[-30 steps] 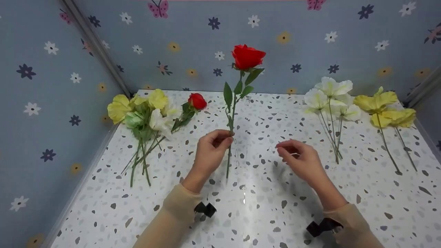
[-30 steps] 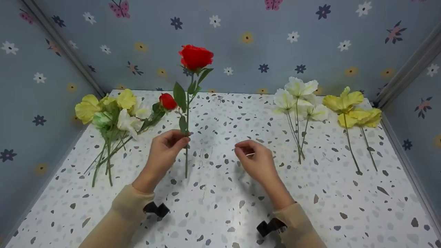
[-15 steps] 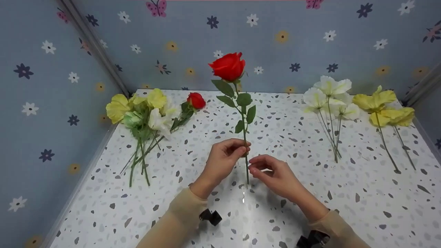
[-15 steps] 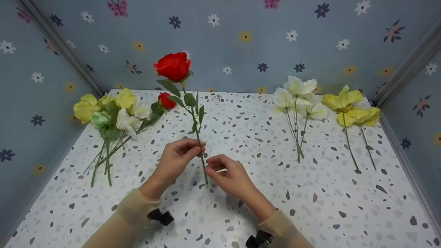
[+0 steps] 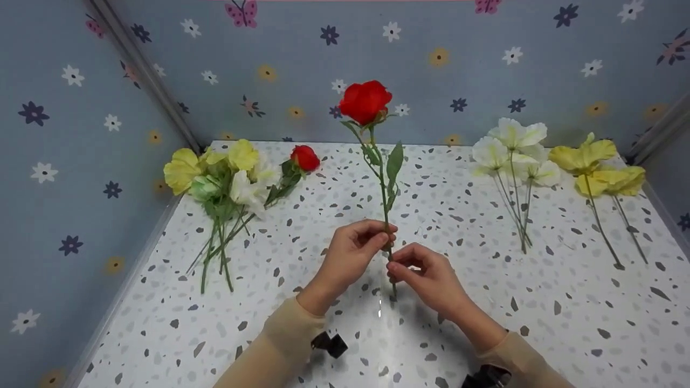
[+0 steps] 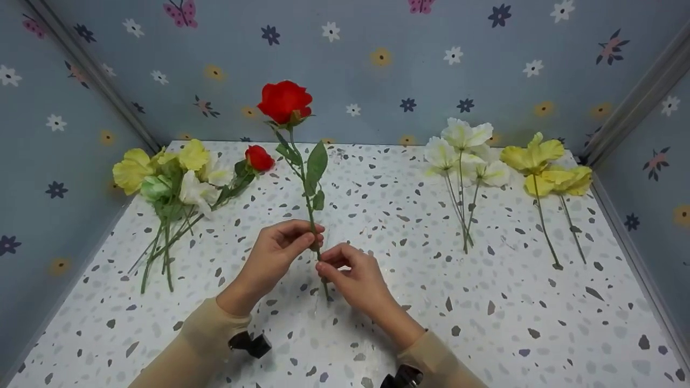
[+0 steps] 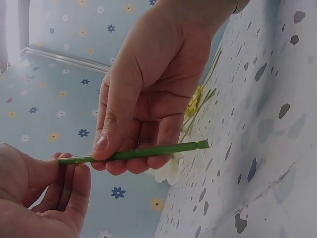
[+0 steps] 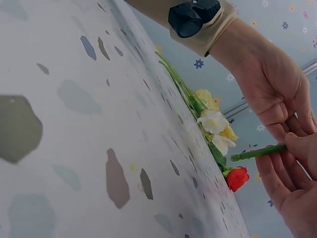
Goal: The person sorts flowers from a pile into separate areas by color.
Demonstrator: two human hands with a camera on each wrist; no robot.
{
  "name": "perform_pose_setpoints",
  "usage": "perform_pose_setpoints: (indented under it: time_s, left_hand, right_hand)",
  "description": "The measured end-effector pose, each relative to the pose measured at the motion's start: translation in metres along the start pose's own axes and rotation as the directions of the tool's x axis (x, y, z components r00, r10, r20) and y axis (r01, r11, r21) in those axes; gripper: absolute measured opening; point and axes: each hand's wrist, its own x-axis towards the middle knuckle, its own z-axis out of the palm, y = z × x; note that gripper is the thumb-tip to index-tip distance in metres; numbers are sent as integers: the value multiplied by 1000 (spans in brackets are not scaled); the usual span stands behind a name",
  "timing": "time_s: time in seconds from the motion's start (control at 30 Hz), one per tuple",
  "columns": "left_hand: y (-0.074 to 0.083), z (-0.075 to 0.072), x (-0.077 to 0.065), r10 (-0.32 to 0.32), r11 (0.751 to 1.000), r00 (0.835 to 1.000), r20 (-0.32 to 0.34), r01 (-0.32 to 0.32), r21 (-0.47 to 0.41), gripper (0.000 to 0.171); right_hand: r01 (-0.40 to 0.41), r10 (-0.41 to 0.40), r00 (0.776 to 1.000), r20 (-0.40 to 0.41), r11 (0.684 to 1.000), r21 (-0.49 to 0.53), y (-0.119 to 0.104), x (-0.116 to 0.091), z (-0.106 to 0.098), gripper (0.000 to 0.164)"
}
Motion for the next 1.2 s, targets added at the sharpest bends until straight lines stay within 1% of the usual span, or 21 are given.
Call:
perform_pose_setpoints:
  time_s: [0.13, 0.33, 0.47, 0.53, 0.57, 0.63, 0.7, 0.77, 0.8, 0.83, 0.87, 0.93, 1.0, 1.03, 1.1, 1.2]
  left_hand:
    - [0, 0, -1, 1, 1000, 1000, -7, -1, 7, 16]
    - [-1, -1, -1, 10, 1000, 1000, -15, -10, 12, 17]
    - [0, -2, -1, 9, 1000, 1000, -10, -9, 11, 19]
    - [1, -4, -1, 1, 1000, 1000, -1, -1, 30, 19]
    - [1, -6, 0, -8, 999, 1000, 6, 7, 45, 21]
    - [0, -13, 3, -22, 996, 1000, 1, 22, 85, 21]
    - [-1, -23, 6, -36, 990, 999, -13, 38, 137, 20]
    - [-3, -35, 9, -40, 975, 998, -37, 47, 218, 18]
    - [-3, -43, 10, -41, 958, 998, -52, 54, 280, 16]
    - [-3, -49, 11, -44, 936, 997, -58, 62, 347, 15]
    - [-4, -56, 11, -49, 907, 997, -64, 71, 414, 14]
    - [-5, -70, 12, -50, 836, 996, -73, 82, 543, 13]
    - [-6, -82, 12, -53, 763, 995, -83, 95, 640, 14]
    - [-6, -89, 12, -51, 737, 994, -94, 102, 668, 15]
    - [-7, -102, 13, -42, 696, 992, -120, 115, 709, 16]
    - [-8, -123, 13, -32, 640, 986, -165, 146, 754, 18]
  right_hand:
    - [23, -23, 1000, 9, 999, -23, -2, -1, -3, 13]
    - [26, -27, 1000, -14, 997, -71, -5, 0, -4, 11]
    - [28, -29, 999, -23, 997, -77, -7, 0, -4, 13]
    - [31, -33, 999, -23, 996, -89, -9, 1, -5, 14]
    - [33, -36, 999, -25, 994, -103, -10, 1, -7, 14]
    - [37, -44, 998, -55, 992, -122, -12, 4, -15, 15]
    - [36, -52, 994, -100, 987, -159, -13, 8, -26, 15]
    - [41, -77, 984, -161, 975, -218, -13, 14, -38, 15]
    - [42, -95, 976, -196, 965, -261, -13, 17, -44, 15]
    - [41, -114, 969, -220, 949, -313, -12, 20, -50, 15]
    - [36, -134, 961, -242, 928, -371, -10, 22, -54, 15]
    - [22, -179, 943, -280, 874, -485, -6, 27, -63, 15]
    - [-8, -207, 929, -307, 818, -575, -2, 31, -70, 15]
    - [-23, -213, 925, -316, 796, -605, 1, 33, -73, 15]
    - [-56, -215, 919, -331, 759, -648, 6, 35, -77, 14]
    - [-108, -182, 922, -341, 725, -680, 13, 37, -80, 13]
